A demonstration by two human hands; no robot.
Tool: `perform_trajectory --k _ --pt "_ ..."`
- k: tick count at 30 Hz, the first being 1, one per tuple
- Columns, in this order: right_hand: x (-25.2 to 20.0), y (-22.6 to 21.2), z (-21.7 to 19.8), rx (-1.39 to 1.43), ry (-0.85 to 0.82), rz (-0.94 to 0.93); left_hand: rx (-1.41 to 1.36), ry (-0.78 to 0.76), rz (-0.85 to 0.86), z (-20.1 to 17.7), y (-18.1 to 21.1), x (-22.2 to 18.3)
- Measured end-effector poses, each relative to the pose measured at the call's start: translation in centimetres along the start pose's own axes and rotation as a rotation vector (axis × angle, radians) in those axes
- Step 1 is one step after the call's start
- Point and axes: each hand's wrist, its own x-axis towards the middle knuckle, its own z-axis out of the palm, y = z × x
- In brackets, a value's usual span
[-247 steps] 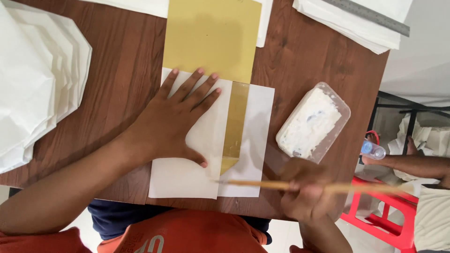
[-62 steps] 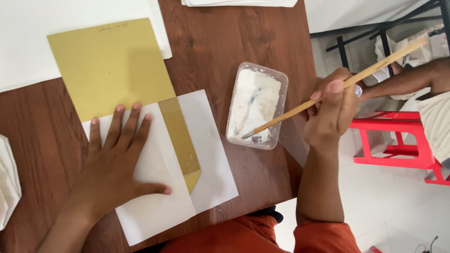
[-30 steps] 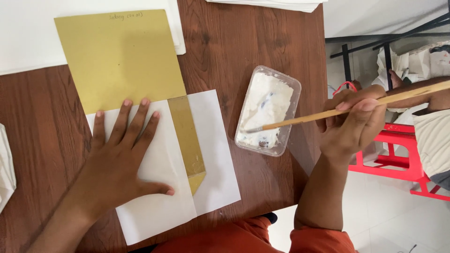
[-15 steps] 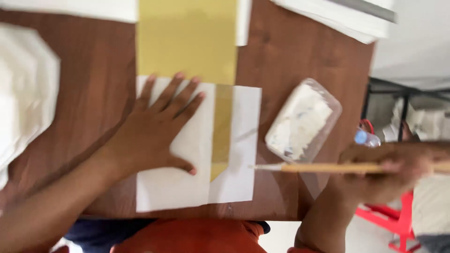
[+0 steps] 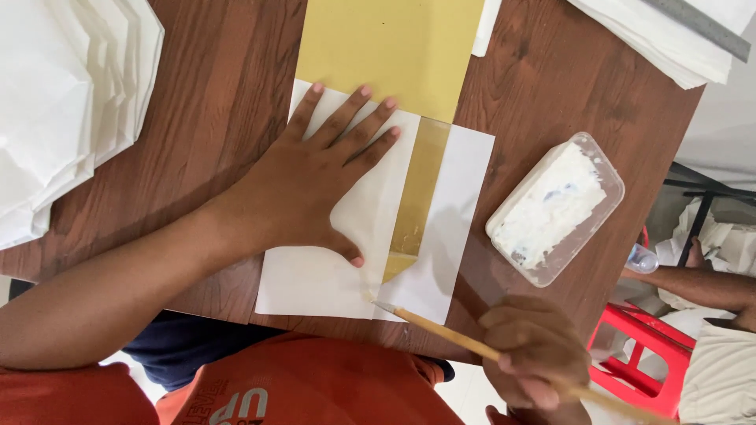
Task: Applying adhesive to paper sheets using a brush and folding them to form bags.
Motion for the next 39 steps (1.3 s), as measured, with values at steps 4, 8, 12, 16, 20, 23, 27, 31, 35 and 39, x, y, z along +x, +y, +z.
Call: perform_trajectory --k 4,8,12,16,20,23,27,31,35,39 --pt "0.5 1.2 1.5 0.11 0.086 0.067 -0.032 0.005 0.005 -0.2 0.0 0.0" --pt "0.7 1.1 2.0 0.228 0.109 0.246 -0.022 -0.001 -0.001 -0.1 0.0 -0.1" --pt "0.4 0.9 1.8 0.243 0.266 0.42 -0.023 0.002 0.002 -0.1 0.0 -0.1" --pt "1.2 0.6 2.3 0.044 0.336 0.506 -0.032 0.002 0.004 0.1 -0.1 0.0" --pt "0.7 0.4 2.1 -0.098 0.366 0.508 -0.018 -0.001 0.003 0.0 0.0 0.0" --pt "0.6 3.8 -1.3 -0.796 0.398 -0.181 -0.016 0.006 0.001 -0.1 0.0 0.0" --pt "-0.2 0.5 -0.2 0.02 0.367 0.097 0.003 0.002 -0.004 -0.1 0.1 -0.1" --pt "-0.3 1.7 0.5 -0.047 0.309 -0.039 0.003 0.005 -0.003 0.0 0.0 -0.1" --pt "-0.1 1.7 1.3 0.095 0.201 0.124 -0.005 0.007 0.002 -0.1 0.0 0.0" --pt "0.2 0.9 2.7 0.072 0.332 0.405 0.006 0.014 -0.007 -0.1 0.1 -0.1"
